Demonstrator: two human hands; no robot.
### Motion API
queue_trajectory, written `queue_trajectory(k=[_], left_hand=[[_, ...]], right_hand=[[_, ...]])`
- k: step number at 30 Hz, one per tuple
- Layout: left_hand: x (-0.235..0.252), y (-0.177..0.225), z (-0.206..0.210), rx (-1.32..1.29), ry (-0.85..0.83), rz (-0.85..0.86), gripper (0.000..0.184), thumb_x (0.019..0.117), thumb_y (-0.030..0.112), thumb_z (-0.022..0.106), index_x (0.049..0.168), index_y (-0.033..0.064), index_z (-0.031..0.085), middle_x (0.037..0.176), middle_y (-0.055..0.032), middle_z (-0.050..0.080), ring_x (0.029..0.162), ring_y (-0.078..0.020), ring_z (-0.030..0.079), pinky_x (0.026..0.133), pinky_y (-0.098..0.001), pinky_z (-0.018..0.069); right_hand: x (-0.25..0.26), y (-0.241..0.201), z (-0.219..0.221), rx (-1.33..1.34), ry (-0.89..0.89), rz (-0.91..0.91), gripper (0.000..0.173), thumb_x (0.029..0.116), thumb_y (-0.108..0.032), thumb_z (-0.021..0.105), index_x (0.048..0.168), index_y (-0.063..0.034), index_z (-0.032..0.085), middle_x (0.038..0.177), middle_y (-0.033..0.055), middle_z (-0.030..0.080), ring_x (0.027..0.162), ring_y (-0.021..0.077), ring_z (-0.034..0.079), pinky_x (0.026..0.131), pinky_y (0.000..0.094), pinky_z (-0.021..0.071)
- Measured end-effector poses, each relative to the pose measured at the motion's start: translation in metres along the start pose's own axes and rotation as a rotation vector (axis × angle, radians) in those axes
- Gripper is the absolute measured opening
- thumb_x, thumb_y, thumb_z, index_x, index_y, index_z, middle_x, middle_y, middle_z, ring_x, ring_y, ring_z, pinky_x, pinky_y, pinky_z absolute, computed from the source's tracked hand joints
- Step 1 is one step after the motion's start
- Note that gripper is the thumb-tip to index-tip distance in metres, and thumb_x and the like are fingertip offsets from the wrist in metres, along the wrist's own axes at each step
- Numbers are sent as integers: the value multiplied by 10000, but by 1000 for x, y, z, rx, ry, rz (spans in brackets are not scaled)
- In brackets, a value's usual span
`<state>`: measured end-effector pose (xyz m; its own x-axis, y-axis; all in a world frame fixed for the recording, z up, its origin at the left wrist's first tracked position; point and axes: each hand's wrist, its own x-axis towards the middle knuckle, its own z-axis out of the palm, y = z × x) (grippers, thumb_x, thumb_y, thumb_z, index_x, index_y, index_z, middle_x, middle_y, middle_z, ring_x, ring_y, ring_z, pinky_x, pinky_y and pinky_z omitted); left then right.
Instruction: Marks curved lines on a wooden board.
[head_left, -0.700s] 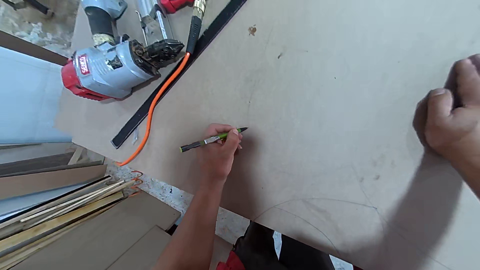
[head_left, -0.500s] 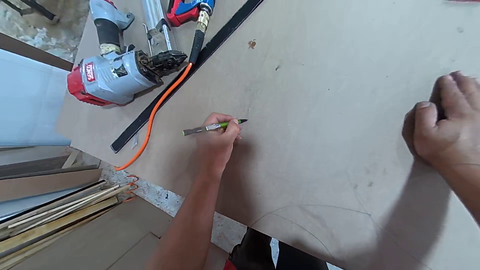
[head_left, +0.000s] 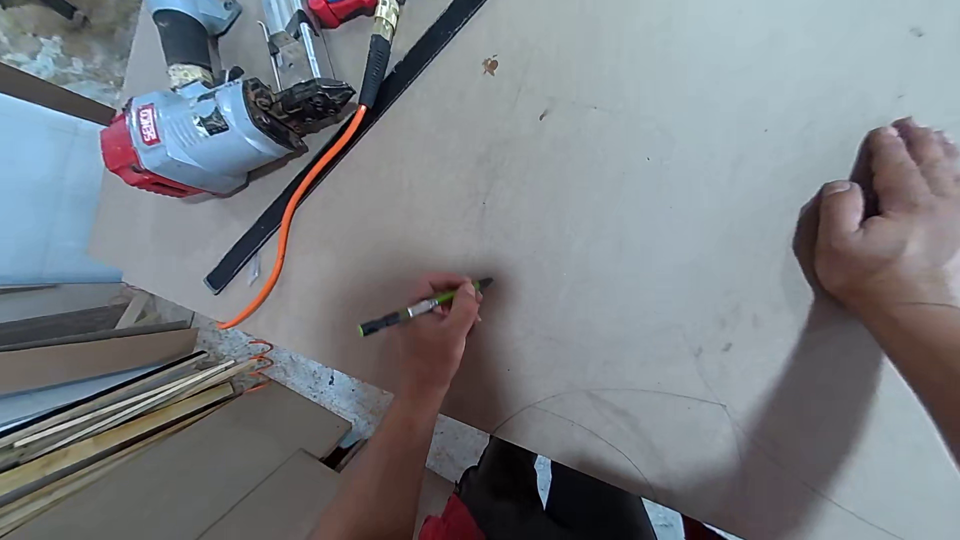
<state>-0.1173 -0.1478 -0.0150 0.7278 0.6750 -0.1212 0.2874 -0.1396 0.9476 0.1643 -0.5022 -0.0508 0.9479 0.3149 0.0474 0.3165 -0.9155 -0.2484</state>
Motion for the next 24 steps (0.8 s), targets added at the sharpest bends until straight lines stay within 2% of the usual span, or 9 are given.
queue_trajectory(k=[5,8,13,19,21,24], left_hand=[[-49,-7,7,28,17,-72,85,891,144,695,965,105,705,774,-29,744,611,-145,709,538,-290,613],[-64,-8,19,18,-9,-39,77,870,149,708,938,120,726,772,-23,746,604,-149,706,535,-299,614],[-72,-8,33,30,-51,48,71,851,131,720,920,132,735,760,16,740,594,-97,690,523,-256,601],[-46,-4,11,65,45,-44,92,914,170,680,961,94,703,771,-14,743,616,-130,709,554,-291,618],[-25,-1,7,53,82,-70,82,942,124,649,991,67,681,796,-22,746,638,-126,717,578,-292,628],[21,2,9,6,111,-13,69,944,100,643,987,47,655,796,-28,745,642,-133,724,587,-307,636]], right_hand=[[0,-1,-1,5,-7,11,678,1027,-535,269,1611,-205,368,1688,59,311,1580,281,224,1258,578,176],[0,0,0,6,2,13,673,1028,-532,278,1611,-209,372,1689,49,312,1580,267,226,1262,571,171],[0,0,0,-2,10,9,657,1036,-529,282,1607,-218,380,1687,29,320,1579,250,229,1263,566,169],[-1,-2,-1,-8,19,18,670,1032,-536,273,1608,-211,378,1683,40,327,1575,266,243,1256,581,179],[-1,0,0,-13,28,14,669,1033,-536,274,1606,-209,382,1681,43,331,1572,271,250,1255,577,185],[-2,-2,1,-8,55,9,654,1034,-513,286,1592,-196,411,1668,53,357,1562,273,278,1256,572,192]])
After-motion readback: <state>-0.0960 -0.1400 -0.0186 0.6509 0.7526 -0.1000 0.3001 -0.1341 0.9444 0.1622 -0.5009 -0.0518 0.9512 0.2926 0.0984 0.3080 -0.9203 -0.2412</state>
